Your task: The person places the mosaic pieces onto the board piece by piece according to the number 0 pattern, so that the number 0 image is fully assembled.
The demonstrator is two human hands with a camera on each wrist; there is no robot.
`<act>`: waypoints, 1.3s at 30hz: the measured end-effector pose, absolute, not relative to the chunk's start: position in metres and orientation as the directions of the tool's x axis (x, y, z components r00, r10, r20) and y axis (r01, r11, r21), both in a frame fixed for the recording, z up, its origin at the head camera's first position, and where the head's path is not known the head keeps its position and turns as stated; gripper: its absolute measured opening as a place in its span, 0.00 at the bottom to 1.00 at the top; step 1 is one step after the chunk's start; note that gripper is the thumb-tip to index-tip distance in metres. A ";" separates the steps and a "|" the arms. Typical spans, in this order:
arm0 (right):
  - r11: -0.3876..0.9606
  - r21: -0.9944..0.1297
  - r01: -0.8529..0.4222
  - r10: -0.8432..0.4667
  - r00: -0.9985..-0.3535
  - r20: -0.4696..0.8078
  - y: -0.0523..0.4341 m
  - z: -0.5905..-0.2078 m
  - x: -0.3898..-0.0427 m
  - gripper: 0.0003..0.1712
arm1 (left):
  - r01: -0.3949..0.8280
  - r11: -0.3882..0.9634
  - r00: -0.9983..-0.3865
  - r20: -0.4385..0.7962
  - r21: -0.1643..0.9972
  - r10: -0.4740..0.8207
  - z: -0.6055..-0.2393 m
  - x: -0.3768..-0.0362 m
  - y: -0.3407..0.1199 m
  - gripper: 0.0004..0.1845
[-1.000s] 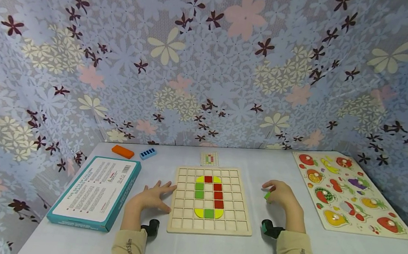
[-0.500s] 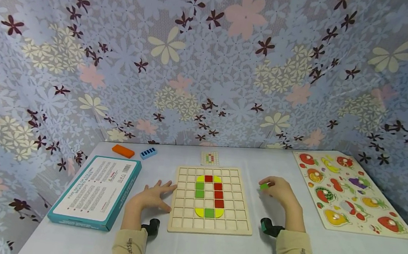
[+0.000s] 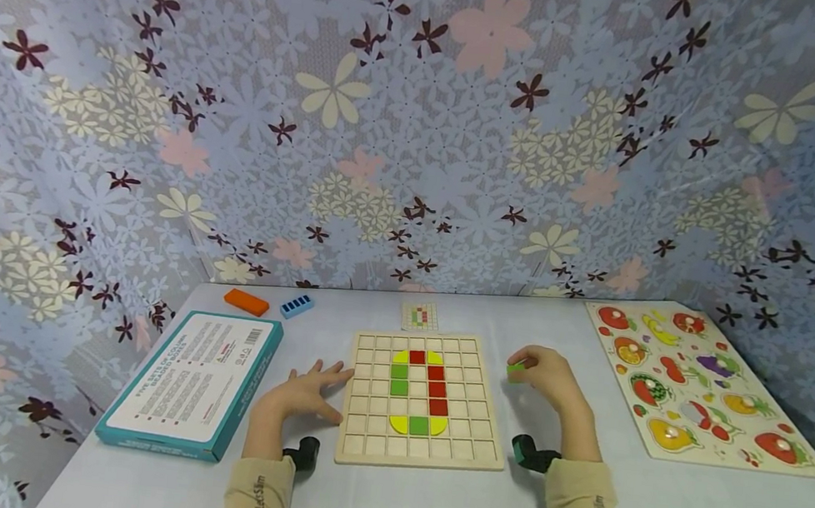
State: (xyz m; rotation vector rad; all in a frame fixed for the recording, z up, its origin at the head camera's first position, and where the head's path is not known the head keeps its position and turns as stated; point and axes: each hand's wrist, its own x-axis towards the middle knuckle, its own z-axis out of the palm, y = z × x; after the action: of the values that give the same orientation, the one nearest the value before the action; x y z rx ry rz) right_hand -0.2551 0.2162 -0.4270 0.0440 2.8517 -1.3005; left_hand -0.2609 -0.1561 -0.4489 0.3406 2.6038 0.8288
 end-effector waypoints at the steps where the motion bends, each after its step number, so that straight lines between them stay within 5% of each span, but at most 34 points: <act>1: 0.652 -0.758 0.017 0.013 -1.000 -0.011 0.215 -0.426 -0.255 0.11 | 0.111 0.796 -0.897 -0.286 0.595 0.339 -0.449 -0.261 -0.156 0.42; 39: 0.679 -0.716 -0.160 -0.197 -0.980 0.033 0.133 -0.423 -0.253 0.11 | 0.113 0.802 -0.900 -0.282 0.586 0.333 -0.450 -0.260 -0.155 0.42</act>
State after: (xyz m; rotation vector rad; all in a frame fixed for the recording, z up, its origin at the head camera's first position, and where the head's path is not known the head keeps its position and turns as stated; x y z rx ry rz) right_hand -0.2526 0.1326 -0.4233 -0.3019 2.8352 -1.2027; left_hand -0.2604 -0.1549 -0.4503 0.3374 2.6161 0.8169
